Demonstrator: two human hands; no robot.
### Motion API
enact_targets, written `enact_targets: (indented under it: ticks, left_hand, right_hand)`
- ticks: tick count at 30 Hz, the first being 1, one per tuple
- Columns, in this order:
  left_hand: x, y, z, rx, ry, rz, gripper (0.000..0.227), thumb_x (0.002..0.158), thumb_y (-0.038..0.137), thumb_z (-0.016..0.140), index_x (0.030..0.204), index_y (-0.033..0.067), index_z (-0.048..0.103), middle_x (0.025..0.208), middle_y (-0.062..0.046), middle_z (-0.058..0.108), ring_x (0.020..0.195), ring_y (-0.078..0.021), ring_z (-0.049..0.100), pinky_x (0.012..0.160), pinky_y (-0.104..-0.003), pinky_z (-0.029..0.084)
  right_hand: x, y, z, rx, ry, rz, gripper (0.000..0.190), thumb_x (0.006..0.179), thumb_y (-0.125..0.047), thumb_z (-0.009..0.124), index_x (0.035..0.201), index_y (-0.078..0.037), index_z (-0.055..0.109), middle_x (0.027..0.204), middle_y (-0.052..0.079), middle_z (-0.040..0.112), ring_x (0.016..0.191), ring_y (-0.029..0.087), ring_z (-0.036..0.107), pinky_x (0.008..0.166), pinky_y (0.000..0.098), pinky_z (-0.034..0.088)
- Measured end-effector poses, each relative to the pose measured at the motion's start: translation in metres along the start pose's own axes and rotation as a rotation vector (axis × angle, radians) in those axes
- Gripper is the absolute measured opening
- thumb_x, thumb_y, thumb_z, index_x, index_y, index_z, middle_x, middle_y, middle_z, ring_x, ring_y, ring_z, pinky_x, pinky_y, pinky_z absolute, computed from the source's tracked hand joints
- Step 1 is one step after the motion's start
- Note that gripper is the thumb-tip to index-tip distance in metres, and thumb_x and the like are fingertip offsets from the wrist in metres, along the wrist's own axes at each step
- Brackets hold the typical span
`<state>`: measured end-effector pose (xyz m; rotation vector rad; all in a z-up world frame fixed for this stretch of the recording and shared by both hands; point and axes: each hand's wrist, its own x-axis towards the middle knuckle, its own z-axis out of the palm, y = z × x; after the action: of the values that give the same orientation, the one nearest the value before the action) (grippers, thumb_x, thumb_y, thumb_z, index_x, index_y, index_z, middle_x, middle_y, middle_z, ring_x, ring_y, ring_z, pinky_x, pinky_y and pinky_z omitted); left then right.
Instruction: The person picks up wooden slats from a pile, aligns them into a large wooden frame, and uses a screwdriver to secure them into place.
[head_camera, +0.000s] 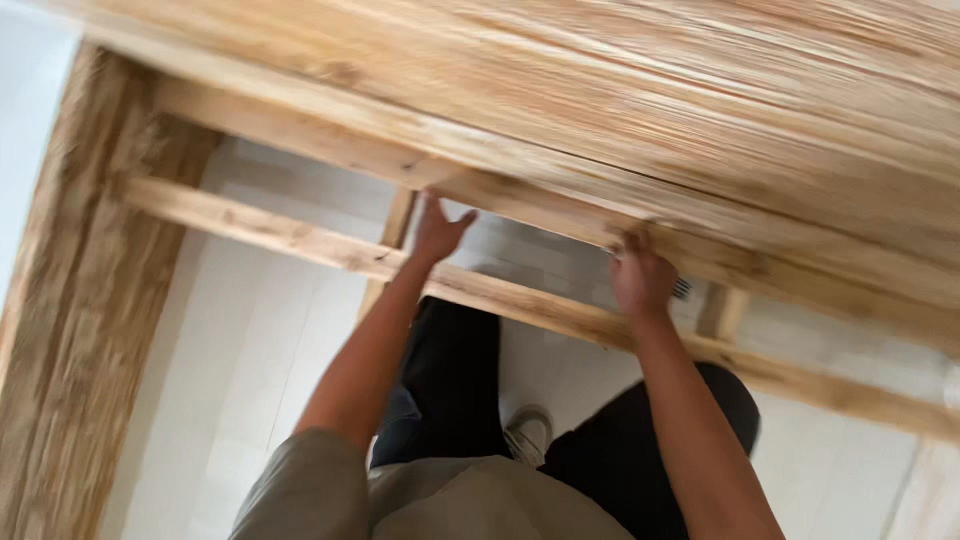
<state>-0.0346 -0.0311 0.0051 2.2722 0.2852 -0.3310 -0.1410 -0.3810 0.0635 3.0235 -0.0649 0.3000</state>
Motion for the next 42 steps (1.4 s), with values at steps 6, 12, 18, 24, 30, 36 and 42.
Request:
enact_targets:
  ticks: [6,12,18,24,30,36,42]
  left_hand:
    - [-0.073,0.073,0.004,0.224,-0.085,0.119,0.108,0.085,0.061,0.075,0.162,0.002,0.028,0.162,-0.03,0.03,0.148,-0.0432,0.038,0.12,-0.052,0.036]
    - [-0.217,0.173,0.059,-0.012,-0.508,0.549,0.061,0.1,0.02,0.062,0.156,0.0059,0.042,0.135,-0.026,0.057,0.127,-0.0469,0.052,0.102,-0.056,0.044]
    - [-0.25,0.201,0.091,-0.106,-0.626,0.438,0.042,0.108,0.014,0.049,0.149,0.0076,0.045,0.119,-0.024,0.071,0.104,-0.0418,0.072,0.081,-0.05,0.061]
    - [-0.251,0.232,0.154,-0.545,-0.809,0.414,0.031,0.108,0.01,0.054,0.139,0.0094,0.047,0.116,-0.021,0.07,0.101,-0.0369,0.073,0.086,-0.049,0.06]
    - [-0.278,0.286,0.188,-0.646,-0.893,0.351,0.033,0.103,0.032,0.067,0.124,0.0112,0.053,0.107,-0.014,0.074,0.099,-0.0213,0.068,0.086,-0.037,0.055]
    - [-0.247,0.279,0.234,-0.185,-0.758,0.581,0.046,0.099,0.054,0.064,0.129,0.0177,0.062,0.121,-0.014,0.071,0.116,-0.0332,0.065,0.096,-0.051,0.052]
    - [-0.187,0.26,0.229,0.758,-0.466,0.934,0.087,0.097,0.045,0.072,0.165,0.0157,0.029,0.172,-0.02,0.014,0.159,-0.0409,0.011,0.128,-0.057,0.015]
  right_hand:
    - [-0.026,0.007,-0.058,0.512,0.072,0.16,0.042,0.074,-0.022,0.076,0.112,-0.015,0.059,0.106,0.004,0.054,0.076,0.03,0.07,0.067,0.0397,0.059]
    - [-0.071,-0.016,-0.09,1.466,0.059,0.435,0.018,0.095,-0.011,0.042,0.112,-0.013,0.041,0.088,0.006,0.042,0.071,0.023,0.049,0.069,0.0383,0.047]
    - [-0.102,0.018,-0.099,1.673,0.007,0.542,0.039,0.101,-0.016,0.05,0.138,-0.013,0.038,0.123,0.016,0.047,0.118,0.035,0.045,0.099,0.0518,0.041]
    - [-0.139,0.061,-0.184,1.301,-0.037,0.646,0.068,0.106,-0.034,0.053,0.163,-0.009,0.026,0.156,0.03,0.032,0.146,0.055,0.028,0.117,0.0677,0.026]
    - [-0.165,0.111,-0.201,1.027,-0.087,0.78,0.062,0.104,-0.033,0.057,0.157,-0.005,0.04,0.14,0.029,0.056,0.121,0.051,0.058,0.097,0.0578,0.048]
    - [-0.17,0.133,-0.159,0.952,0.008,0.865,0.036,0.109,-0.032,0.053,0.141,-0.014,0.049,0.077,0.012,0.056,0.068,0.03,0.06,0.059,0.039,0.041]
    - [-0.161,0.155,-0.106,0.858,0.034,0.913,0.033,0.11,-0.037,0.052,0.134,-0.015,0.059,0.08,0.015,0.059,0.071,0.032,0.064,0.059,0.042,0.044]
